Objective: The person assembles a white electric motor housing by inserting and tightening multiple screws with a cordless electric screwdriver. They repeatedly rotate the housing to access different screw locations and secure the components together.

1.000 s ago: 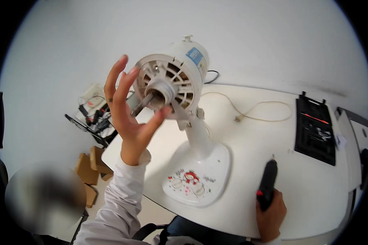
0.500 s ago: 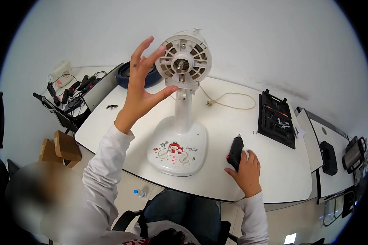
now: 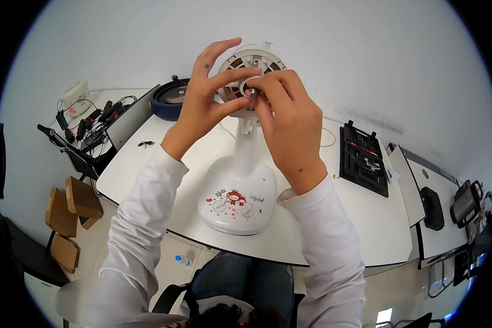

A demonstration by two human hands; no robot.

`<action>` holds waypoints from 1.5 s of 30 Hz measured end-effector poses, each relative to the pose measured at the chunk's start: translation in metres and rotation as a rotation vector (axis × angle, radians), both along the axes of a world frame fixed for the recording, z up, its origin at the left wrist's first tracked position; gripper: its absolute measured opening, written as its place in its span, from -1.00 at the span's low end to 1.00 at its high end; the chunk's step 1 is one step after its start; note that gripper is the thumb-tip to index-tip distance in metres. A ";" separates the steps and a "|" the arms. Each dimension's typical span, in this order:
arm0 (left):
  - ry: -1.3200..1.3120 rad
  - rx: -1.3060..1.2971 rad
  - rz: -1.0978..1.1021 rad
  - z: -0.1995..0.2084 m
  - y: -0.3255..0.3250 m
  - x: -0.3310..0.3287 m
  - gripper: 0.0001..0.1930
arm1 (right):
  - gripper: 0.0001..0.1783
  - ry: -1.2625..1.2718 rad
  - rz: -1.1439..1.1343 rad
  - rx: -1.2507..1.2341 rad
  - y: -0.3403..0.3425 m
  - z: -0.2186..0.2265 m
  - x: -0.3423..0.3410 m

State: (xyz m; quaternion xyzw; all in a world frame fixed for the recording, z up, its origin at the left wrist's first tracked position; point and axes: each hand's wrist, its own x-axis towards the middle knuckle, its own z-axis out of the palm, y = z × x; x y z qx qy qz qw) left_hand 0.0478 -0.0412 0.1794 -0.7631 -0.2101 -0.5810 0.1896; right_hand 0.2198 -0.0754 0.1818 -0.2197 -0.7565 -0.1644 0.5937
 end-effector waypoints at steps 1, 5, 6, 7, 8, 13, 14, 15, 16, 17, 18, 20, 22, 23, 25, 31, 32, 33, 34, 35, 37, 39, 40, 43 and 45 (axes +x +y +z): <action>0.012 0.004 -0.001 0.002 -0.001 -0.002 -0.54 | -0.79 0.018 0.011 0.007 -0.001 0.000 0.000; 0.053 0.030 0.055 0.005 -0.002 -0.005 -0.54 | -0.80 0.037 0.035 0.043 0.001 0.000 0.002; 0.051 0.039 0.059 0.005 -0.002 -0.006 -0.55 | -0.79 0.032 0.040 0.042 0.001 0.000 0.003; 0.049 0.047 0.064 0.006 -0.001 -0.006 -0.55 | -0.79 0.028 0.045 0.042 0.002 0.001 0.003; 0.047 0.054 0.066 0.006 0.000 -0.006 -0.55 | -0.78 0.022 0.048 0.039 0.002 0.001 0.004; 0.072 0.076 0.104 0.007 0.000 -0.005 -0.54 | -0.77 -0.023 0.034 0.041 0.005 0.004 0.008; 0.079 0.086 0.110 0.007 0.000 -0.006 -0.54 | -0.77 -0.027 0.035 0.041 0.006 0.005 0.008; 0.071 0.093 0.099 0.006 0.001 -0.005 -0.54 | -0.77 -0.023 0.043 0.038 0.005 0.005 0.008; 0.063 0.099 0.088 0.004 0.001 -0.003 -0.54 | -0.77 -0.019 0.050 0.034 0.005 0.005 0.008; 0.055 0.107 0.077 0.004 0.001 -0.002 -0.54 | -0.77 -0.015 0.058 0.032 0.004 0.005 0.007; 0.052 0.135 0.087 0.003 0.002 -0.002 -0.54 | -0.77 -0.008 0.065 0.028 0.005 0.005 0.007; 0.046 0.195 0.108 0.001 0.006 -0.001 -0.54 | -0.77 0.005 0.078 0.025 0.004 0.004 0.007; 0.050 0.197 0.115 0.000 0.006 0.000 -0.53 | -0.76 0.027 0.078 -0.005 0.003 0.003 0.006; 0.051 0.201 0.118 0.001 0.006 0.001 -0.53 | -0.76 0.037 0.077 -0.016 0.002 0.003 0.006; 0.055 0.211 0.098 0.002 0.004 0.001 -0.52 | -0.77 0.027 0.069 -0.016 0.001 0.005 0.006; 0.075 0.191 0.054 0.001 -0.002 0.005 -0.52 | -0.81 0.008 0.063 0.000 0.000 0.004 0.007; 0.076 0.187 0.049 0.001 -0.003 0.005 -0.52 | -0.82 0.000 0.056 0.011 0.000 0.004 0.007; 0.073 0.180 0.044 0.001 -0.003 0.006 -0.53 | -0.82 0.002 0.050 0.006 -0.001 0.005 0.007; 0.070 0.172 0.039 0.002 -0.004 0.007 -0.53 | -0.83 0.003 0.044 0.001 -0.001 0.005 0.007; 0.065 0.165 0.035 0.002 -0.004 0.007 -0.53 | -0.83 0.004 0.040 -0.005 -0.001 0.005 0.007; 0.072 0.161 0.034 0.003 -0.007 0.007 -0.53 | -0.83 0.023 0.051 -0.023 -0.002 0.005 0.006; 0.072 0.154 0.042 0.003 -0.007 0.008 -0.53 | -0.82 0.039 0.057 -0.041 -0.002 0.004 0.005; 0.075 0.149 0.052 0.004 -0.008 0.009 -0.54 | -0.81 0.050 0.060 -0.049 -0.003 0.004 0.005; 0.050 0.128 0.058 0.003 -0.009 0.011 -0.55 | -0.79 0.054 0.070 -0.071 -0.004 0.003 0.004; 0.045 0.127 0.076 0.003 -0.010 0.011 -0.55 | -0.78 0.046 0.071 -0.079 -0.003 0.003 0.005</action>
